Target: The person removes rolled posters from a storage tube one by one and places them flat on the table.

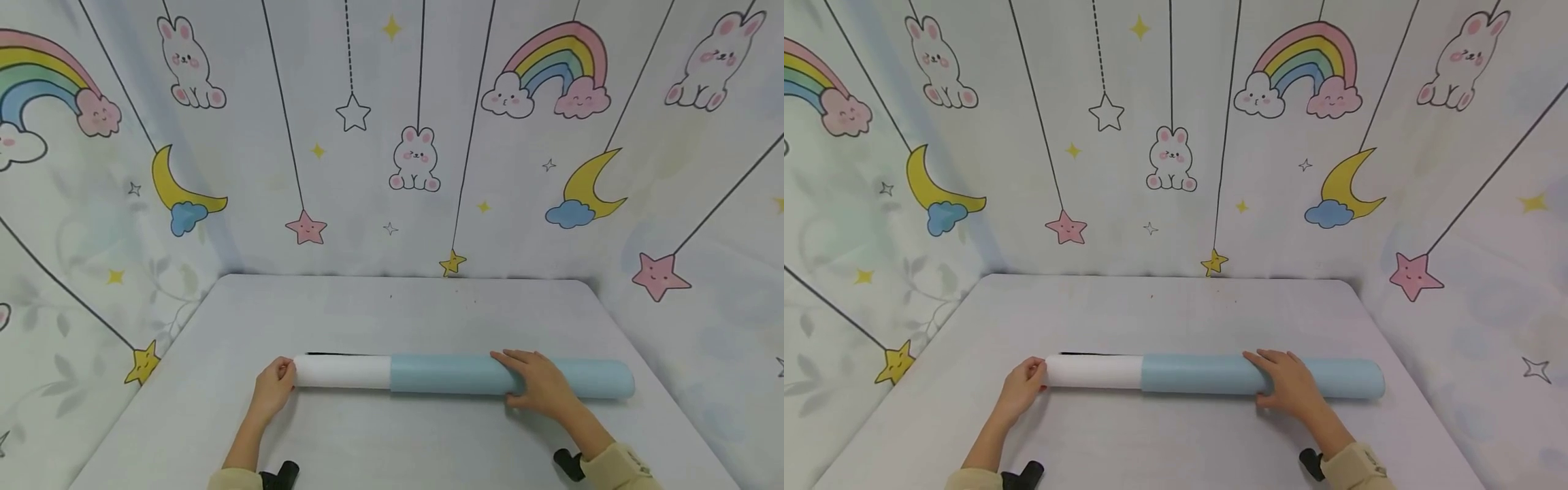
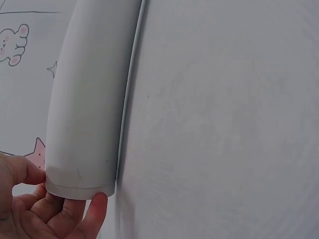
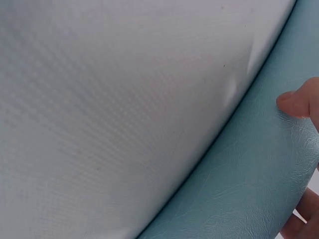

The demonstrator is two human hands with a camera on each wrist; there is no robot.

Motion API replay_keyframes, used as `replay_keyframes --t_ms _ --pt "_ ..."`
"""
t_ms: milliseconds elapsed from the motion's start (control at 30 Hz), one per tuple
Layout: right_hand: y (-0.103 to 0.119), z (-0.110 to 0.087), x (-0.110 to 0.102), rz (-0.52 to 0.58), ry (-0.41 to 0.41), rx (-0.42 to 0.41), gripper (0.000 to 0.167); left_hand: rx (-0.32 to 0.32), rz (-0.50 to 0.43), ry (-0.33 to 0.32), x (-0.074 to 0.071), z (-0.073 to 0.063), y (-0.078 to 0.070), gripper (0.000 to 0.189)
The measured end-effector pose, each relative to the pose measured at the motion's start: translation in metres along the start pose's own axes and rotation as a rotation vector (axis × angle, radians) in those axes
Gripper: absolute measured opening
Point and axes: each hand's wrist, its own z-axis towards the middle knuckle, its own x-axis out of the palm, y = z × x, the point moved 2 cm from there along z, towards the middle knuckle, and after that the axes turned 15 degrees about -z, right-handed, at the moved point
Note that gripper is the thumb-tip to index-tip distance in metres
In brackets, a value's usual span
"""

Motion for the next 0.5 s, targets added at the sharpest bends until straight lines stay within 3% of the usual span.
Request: replay_keyframes --t_ms 500 --pt "-0.0011 0.0015 -0.0003 0.008 0.001 -0.003 0.075 0.023 0.037 -0.032 -0.007 0.0027 0.0024 0.024"
